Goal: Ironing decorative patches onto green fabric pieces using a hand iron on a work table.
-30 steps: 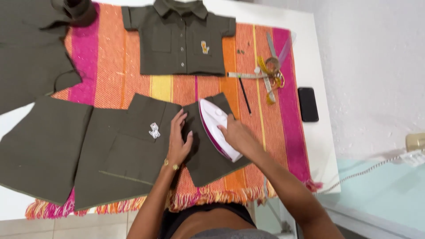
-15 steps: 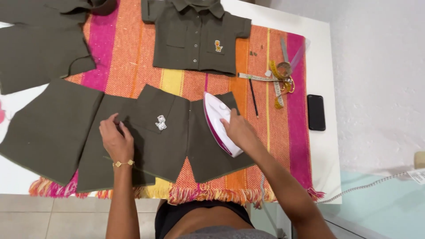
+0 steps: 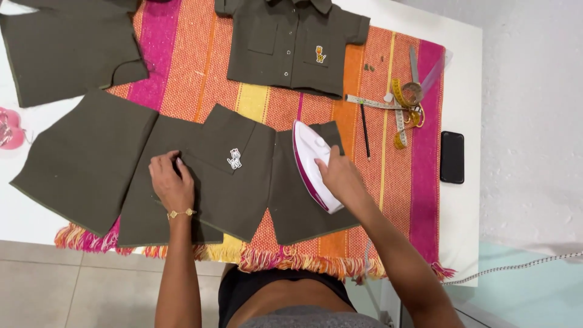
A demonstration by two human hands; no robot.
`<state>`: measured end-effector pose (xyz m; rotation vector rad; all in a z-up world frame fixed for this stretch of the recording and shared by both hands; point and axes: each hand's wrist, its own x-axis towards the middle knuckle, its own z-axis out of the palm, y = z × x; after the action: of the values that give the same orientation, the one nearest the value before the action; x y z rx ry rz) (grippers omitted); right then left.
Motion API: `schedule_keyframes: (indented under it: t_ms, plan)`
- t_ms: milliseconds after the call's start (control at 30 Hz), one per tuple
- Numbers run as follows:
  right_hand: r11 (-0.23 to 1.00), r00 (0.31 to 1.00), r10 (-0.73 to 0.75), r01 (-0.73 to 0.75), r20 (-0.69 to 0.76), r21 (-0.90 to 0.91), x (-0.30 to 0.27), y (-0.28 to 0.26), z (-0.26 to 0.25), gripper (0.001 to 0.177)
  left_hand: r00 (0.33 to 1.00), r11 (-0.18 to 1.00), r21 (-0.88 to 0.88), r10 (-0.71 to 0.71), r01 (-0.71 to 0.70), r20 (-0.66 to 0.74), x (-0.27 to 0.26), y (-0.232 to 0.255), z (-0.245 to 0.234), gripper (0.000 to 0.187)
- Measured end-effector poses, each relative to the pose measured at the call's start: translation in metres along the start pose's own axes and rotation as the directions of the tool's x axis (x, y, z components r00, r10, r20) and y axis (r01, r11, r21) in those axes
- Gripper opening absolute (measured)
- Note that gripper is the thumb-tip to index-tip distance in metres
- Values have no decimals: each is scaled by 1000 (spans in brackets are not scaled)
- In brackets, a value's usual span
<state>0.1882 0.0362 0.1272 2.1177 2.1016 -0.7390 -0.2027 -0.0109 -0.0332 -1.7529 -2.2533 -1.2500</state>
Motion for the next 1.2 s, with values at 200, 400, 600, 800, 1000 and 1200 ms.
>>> schedule_keyframes:
  t_ms: [200, 400, 600, 800, 1000, 1200]
  plan:
    - [999, 998, 29, -29, 55, -16, -14, 5, -1, 55, 999, 993, 113, 16, -21, 40, -8, -8, 7, 26]
    - [999, 999, -24, 23, 23, 22, 6, -4, 0, 56, 996, 984, 173, 33, -47, 82, -12, -40, 20, 37]
    - [999, 999, -31, 31, 41, 17, 5, -7, -5, 60, 990, 995, 97, -46, 33, 133, -8, -37, 3, 28]
    - [1000, 999, -19, 19, 44, 11, -12, -9, -7, 61, 992, 972, 231, -72, 46, 106, -11, -37, 16, 29]
    - [1000, 1000, -7, 7, 1, 15, 11, -16, -1, 60, 990, 973, 226, -72, 42, 122, -4, -35, 12, 29]
    - [999, 999, 43, -43, 1, -21, 4, -19, -1, 61, 983, 977, 201, -102, 70, 155, -8, -28, 6, 27]
